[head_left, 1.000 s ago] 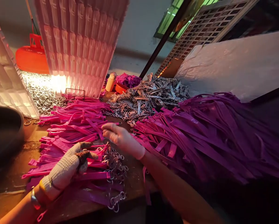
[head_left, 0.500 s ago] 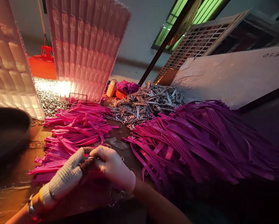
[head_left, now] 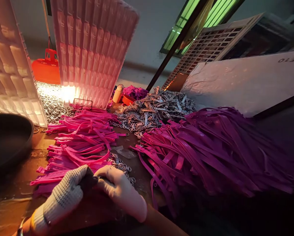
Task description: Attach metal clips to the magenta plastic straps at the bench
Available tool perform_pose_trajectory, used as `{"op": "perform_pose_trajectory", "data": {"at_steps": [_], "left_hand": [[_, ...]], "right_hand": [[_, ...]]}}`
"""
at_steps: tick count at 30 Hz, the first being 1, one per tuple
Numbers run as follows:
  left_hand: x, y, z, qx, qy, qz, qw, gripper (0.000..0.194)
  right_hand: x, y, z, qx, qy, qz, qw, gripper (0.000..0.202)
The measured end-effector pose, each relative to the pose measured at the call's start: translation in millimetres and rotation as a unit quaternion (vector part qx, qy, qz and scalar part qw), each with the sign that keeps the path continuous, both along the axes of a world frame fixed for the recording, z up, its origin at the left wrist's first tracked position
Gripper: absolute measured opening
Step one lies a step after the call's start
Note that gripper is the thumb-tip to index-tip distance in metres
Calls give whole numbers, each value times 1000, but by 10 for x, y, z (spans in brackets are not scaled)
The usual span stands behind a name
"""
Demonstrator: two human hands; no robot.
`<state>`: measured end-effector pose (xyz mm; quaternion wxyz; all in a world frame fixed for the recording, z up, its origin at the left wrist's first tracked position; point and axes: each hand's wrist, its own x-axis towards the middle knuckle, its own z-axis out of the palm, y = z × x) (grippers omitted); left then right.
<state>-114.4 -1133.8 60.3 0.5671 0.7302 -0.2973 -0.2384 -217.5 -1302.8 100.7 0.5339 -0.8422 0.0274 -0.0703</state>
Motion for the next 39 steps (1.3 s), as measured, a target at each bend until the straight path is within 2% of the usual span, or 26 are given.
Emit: {"op": "perform_pose_trajectory", "data": {"at_steps": [3, 6, 8, 10, 11, 12, 14, 16, 18, 20, 21, 22, 24, 27, 30, 31, 33, 35, 37, 39], "left_hand": [[-4, -54, 182, -20, 66, -31, 997, 19], [-44, -91, 220, -27, 99, -20, 995, 25], [-70, -97, 201, -32, 123, -19, 992, 28], [-79, -103, 181, -37, 140, -18, 989, 30], [-71, -116, 177, -43, 147, -15, 988, 31], [-50, -140, 178, -49, 158, -11, 986, 33], [42, -230, 195, -56, 166, -11, 984, 33], [205, -374, 226, -43, 87, -28, 995, 25], [413, -559, 252, 34, -99, -37, 994, 22], [607, -755, 252, 173, -284, -49, 942, 30], [679, -850, 237, 243, -336, -59, 908, 32], [730, -937, 212, 298, -361, -74, 881, 32], [768, -1079, 142, 354, -367, -98, 855, 32], [746, -1175, 49, 363, -365, -100, 851, 34], [748, -1120, 58, 345, -375, -105, 854, 35], [754, -1072, 87, 324, -367, -100, 866, 35], [754, -941, 171, 240, -294, -79, 922, 30], [713, -781, 267, 130, -135, -52, 981, 19], [626, -622, 352, 58, 43, -33, 997, 18], [514, -494, 409, 41, 162, -19, 986, 31]], "right_hand": [[6, 29, -62, 8, -29, -51, 998, 17], [39, 69, -85, -20, 4, -75, 997, 16], [46, 117, -81, -120, 1, -97, 988, 18], [35, 171, -72, -248, -49, -125, 959, 19], [25, 189, -66, -279, -68, -128, 949, 18], [16, 194, -60, -274, -72, -122, 951, 18], [9, 153, -51, -178, -48, -98, 978, 25], [26, 36, -55, -73, -41, -114, 990, 32], [60, -128, -79, -28, -73, -180, 981, 29], [93, -286, -113, -11, -105, -238, 965, 30], [103, -348, -131, -4, -115, -252, 961, 31], [108, -395, -148, -2, -122, -258, 958, 31], [103, -446, -180, -10, -126, -256, 958, 29], [78, -466, -218, -40, -120, -238, 963, 26], [54, -488, -227, -99, -130, -246, 955, 27], [48, -497, -221, -127, -137, -250, 950, 27], [46, -505, -196, -184, -151, -243, 940, 28], [64, -486, -160, -231, -170, -215, 934, 27], [108, -435, -116, -257, -176, -171, 935, 26], [171, -358, -66, -278, -157, -123, 940, 23]]}}
